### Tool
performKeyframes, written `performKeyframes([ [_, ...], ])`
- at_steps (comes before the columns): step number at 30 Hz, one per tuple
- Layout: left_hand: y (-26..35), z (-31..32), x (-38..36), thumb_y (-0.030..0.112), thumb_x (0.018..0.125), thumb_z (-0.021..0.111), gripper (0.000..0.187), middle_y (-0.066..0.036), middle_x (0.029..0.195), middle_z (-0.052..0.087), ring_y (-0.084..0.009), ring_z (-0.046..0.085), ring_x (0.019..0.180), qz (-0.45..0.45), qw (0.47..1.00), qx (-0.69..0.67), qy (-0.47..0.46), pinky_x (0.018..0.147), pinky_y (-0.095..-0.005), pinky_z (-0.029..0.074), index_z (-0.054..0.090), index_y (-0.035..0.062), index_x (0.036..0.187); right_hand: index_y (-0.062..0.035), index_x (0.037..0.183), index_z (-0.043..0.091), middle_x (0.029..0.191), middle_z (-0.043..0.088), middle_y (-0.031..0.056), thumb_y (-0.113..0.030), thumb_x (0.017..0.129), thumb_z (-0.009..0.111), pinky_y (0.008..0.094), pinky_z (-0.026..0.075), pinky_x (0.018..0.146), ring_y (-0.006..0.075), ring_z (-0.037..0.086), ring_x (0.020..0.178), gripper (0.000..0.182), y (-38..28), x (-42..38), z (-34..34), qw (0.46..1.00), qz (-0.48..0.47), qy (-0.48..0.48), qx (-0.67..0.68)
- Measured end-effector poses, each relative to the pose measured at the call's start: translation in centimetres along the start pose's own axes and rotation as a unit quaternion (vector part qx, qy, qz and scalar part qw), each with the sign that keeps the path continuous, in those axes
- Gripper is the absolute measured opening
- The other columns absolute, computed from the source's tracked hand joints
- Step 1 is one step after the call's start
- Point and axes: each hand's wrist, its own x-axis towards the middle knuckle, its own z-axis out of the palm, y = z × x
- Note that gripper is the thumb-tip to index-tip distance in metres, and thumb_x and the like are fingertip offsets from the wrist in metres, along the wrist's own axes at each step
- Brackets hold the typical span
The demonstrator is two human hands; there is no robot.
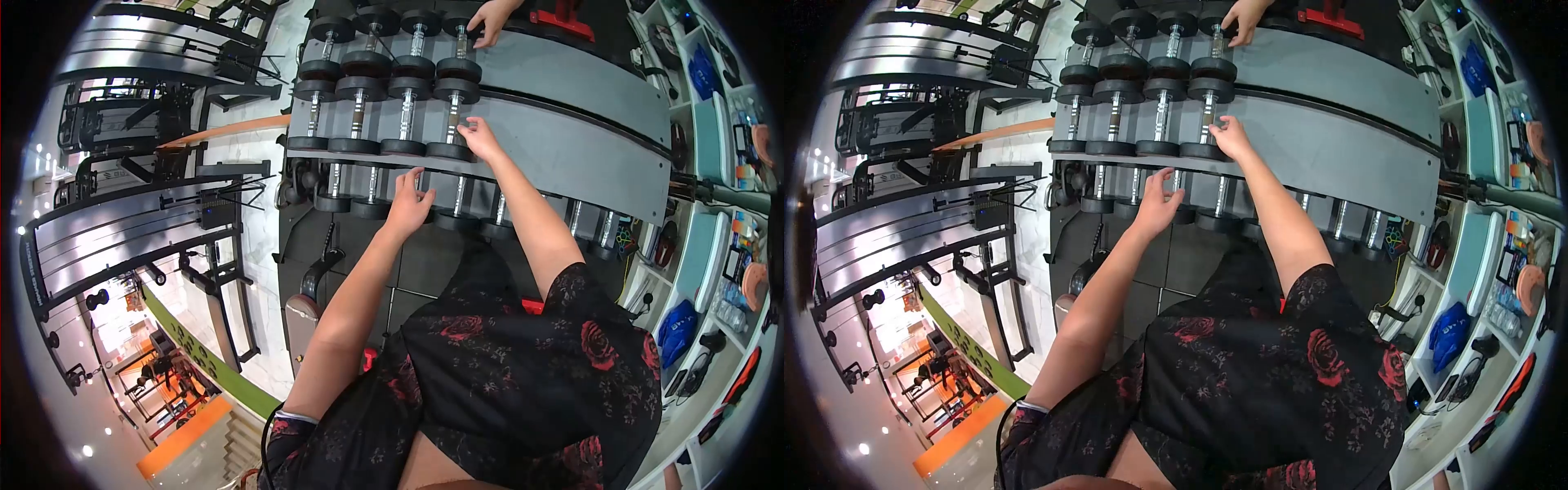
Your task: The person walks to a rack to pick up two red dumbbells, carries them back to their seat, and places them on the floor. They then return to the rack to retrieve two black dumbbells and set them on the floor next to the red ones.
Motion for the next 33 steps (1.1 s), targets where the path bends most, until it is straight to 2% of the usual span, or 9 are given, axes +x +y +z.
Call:
performKeyframes([
  [4,2.4,0.0,2.1,0.015,0.091,0.071,0.072,-0.021,0.153,0.033,-0.0416,0.066,0.107,0.095,0.975,0.199,-0.025,0.093,-0.0476,0.056,0.033,0.0107,0.152,-0.0036,0.148,0.042,0.127,0.062,0.0178,-0.041,0.096,0.071,0.0397,0.058,0.086,0.0249,0.066,0.106,0.07,-1.5,1.1,0.2,0.986,0.124,-0.043,0.1],
  [8,3.4,0.9,4.6,0.011,0.087,0.072,0.082,-0.02,0.156,0.029,-0.0504,0.059,0.119,0.043,0.975,0.204,-0.082,0.094,-0.0529,0.055,0.026,0.0159,0.155,-0.0034,0.147,0.042,0.124,0.063,0.0154,-0.04,0.096,0.071,0.0427,0.058,0.086,0.0229,0.066,0.1,0.069,-2.5,2.3,0.8,0.966,0.185,-0.068,0.165],
  [10,3.3,1.0,5.6,0.011,0.088,0.072,0.082,-0.02,0.158,0.027,-0.0497,0.06,0.117,0.04,0.976,0.193,-0.096,0.093,-0.0533,0.056,0.027,0.0181,0.156,-0.0042,0.143,0.045,0.114,0.064,0.0123,-0.037,0.098,0.069,0.045,0.057,0.085,0.022,0.067,0.095,0.06,-2.2,3.5,1.5,0.96,0.195,-0.064,0.191],
  [13,3.2,1.1,6.8,0.015,0.091,0.072,0.073,-0.019,0.158,0.03,-0.0454,0.063,0.114,0.023,0.967,0.233,-0.1,0.092,-0.0516,0.056,0.033,0.0176,0.153,-0.0042,0.125,0.053,0.102,0.066,0.0092,-0.024,0.102,0.064,0.0387,0.054,0.062,0.0184,0.068,0.082,0.033,-1.9,4.8,2.2,0.933,0.183,-0.075,0.299],
  [16,1.6,1.8,8.6,0.016,0.091,0.072,0.069,-0.016,0.154,0.037,-0.0438,0.063,0.114,0.083,0.964,0.235,-0.09,0.092,-0.049,0.056,0.036,0.0162,0.15,-0.0058,0.12,0.051,0.103,0.065,0.0085,-0.027,0.104,0.062,0.0415,0.058,0.07,0.0226,0.07,0.09,0.029,-2.2,5.8,2.7,0.928,0.176,-0.092,0.317],
  [20,0.8,2.3,10.6,0.017,0.09,0.074,0.053,-0.013,0.137,0.053,-0.0392,0.066,0.109,0.057,0.97,0.21,-0.107,0.091,-0.0478,0.056,0.05,0.0114,0.138,-0.0071,0.123,0.045,0.105,0.065,0.0105,-0.032,0.106,0.058,0.0382,0.059,0.064,0.0224,0.071,0.085,0.032,-2.3,5.7,3.0,0.963,0.147,-0.097,0.206],
  [26,0.9,2.1,11.7,0.021,0.088,0.076,0.043,-0.013,0.126,0.058,-0.0387,0.065,0.109,0.058,0.955,0.26,-0.134,0.087,-0.0503,0.056,0.052,0.009,0.122,-0.0102,0.119,0.047,0.091,0.059,0.0074,-0.028,0.104,0.063,0.0432,0.061,0.062,0.0218,0.064,0.074,0.028,-2.4,5.7,2.4,0.932,0.175,-0.124,0.292],
  [29,1.8,1.7,11.1,0.021,0.087,0.076,0.044,-0.014,0.122,0.061,-0.0383,0.069,0.106,0.058,0.945,0.287,-0.146,0.084,-0.051,0.058,0.052,0.0094,0.123,-0.0121,0.118,0.047,0.086,0.057,0.0058,-0.025,0.104,0.062,0.0389,0.058,0.058,0.0193,0.059,0.068,0.025,-2.2,4.7,2.6,0.932,0.173,-0.086,0.306],
  [33,2.4,0.2,4.5,0.027,0.083,0.078,0.043,-0.009,0.116,0.063,-0.0332,0.068,0.099,0.161,0.938,0.285,-0.117,0.079,-0.046,0.058,0.059,0.0138,0.12,-0.013,0.11,0.044,0.082,0.055,0.0065,-0.025,0.104,0.063,0.0421,0.054,0.056,0.0219,0.058,0.065,0.024,-1.1,-2.3,1.1,0.901,0.191,-0.088,0.38],
])
